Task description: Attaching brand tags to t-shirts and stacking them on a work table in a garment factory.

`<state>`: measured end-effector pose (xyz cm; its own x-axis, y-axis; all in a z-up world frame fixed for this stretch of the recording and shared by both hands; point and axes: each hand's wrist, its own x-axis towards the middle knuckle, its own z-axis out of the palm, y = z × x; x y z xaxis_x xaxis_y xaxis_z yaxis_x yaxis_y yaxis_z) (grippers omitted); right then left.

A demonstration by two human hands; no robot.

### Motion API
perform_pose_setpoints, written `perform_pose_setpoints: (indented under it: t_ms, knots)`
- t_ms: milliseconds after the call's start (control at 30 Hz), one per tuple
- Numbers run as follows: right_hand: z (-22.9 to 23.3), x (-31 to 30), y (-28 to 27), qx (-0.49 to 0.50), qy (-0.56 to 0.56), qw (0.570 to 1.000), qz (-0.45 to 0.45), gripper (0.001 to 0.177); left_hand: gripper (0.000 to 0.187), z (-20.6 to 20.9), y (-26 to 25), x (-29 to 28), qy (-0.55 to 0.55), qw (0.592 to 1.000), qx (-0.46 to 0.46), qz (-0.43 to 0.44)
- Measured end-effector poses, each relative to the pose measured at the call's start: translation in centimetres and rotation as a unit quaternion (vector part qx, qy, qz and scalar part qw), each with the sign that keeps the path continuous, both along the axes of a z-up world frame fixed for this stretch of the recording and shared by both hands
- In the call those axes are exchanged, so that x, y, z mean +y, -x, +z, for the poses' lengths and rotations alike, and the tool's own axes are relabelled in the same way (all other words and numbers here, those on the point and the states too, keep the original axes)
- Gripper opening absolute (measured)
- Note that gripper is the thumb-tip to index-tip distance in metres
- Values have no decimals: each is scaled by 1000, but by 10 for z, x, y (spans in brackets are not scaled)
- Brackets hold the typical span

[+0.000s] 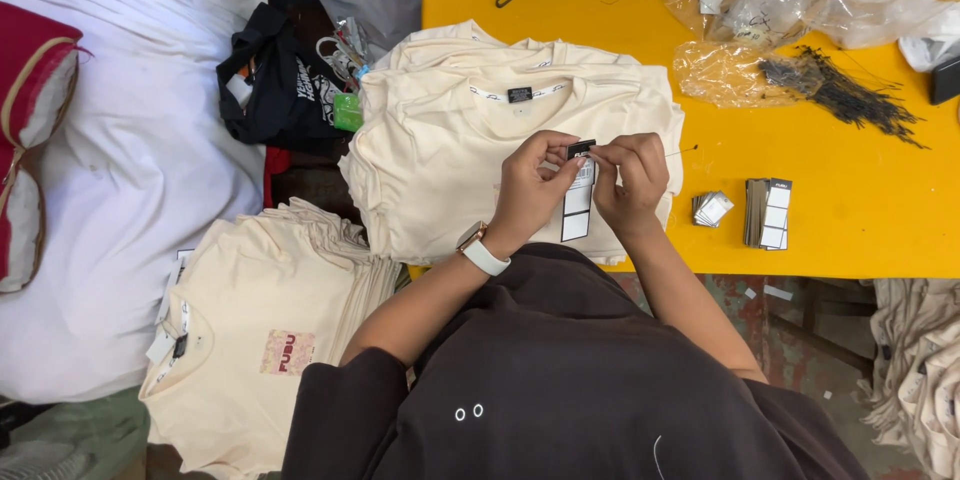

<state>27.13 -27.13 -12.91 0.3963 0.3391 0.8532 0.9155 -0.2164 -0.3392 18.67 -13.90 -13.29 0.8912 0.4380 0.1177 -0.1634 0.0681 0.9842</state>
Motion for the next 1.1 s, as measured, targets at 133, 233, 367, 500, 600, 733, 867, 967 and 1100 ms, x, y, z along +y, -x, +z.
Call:
perform_pose_setpoints:
  t_ms: [133, 233, 367, 500, 600, 733, 867, 967, 1100]
  knots:
    - [-9, 16, -6, 4, -20, 1000, 5, 8, 26, -8, -8, 12, 0, 1000, 18, 1]
    - [-12, 25, -12, 24, -30, 999, 14, 8, 26, -17, -15, 18, -2, 1000, 27, 2]
    - [-21, 29, -22, 41, -25, 999, 17, 9, 25, -20, -24, 23, 2, 1000, 25, 9]
    - [-25, 34, -26, 51, -13, 998, 23, 7, 24, -23, -29, 26, -4, 999, 24, 25]
    - [-30, 34, -28, 78, -13, 996, 29, 7, 25, -19, -30, 26, -50, 998, 12, 27]
    - [-21, 36, -30, 179, -12, 983, 28, 5, 24, -27, -35, 27, -57, 996, 16, 60]
    - [-31, 25, -29, 486, 6, 869, 95, 40, 13, -9, -31, 44, -365, 926, -53, 79]
    - [-26, 27, -30, 568, 55, 808, 145, 24, 15, -15, -22, 49, -464, 881, -86, 38]
    - [-78, 11, -27, 761, 16, 623, 182, 26, 19, -47, -7, 42, -539, 838, -80, -9]
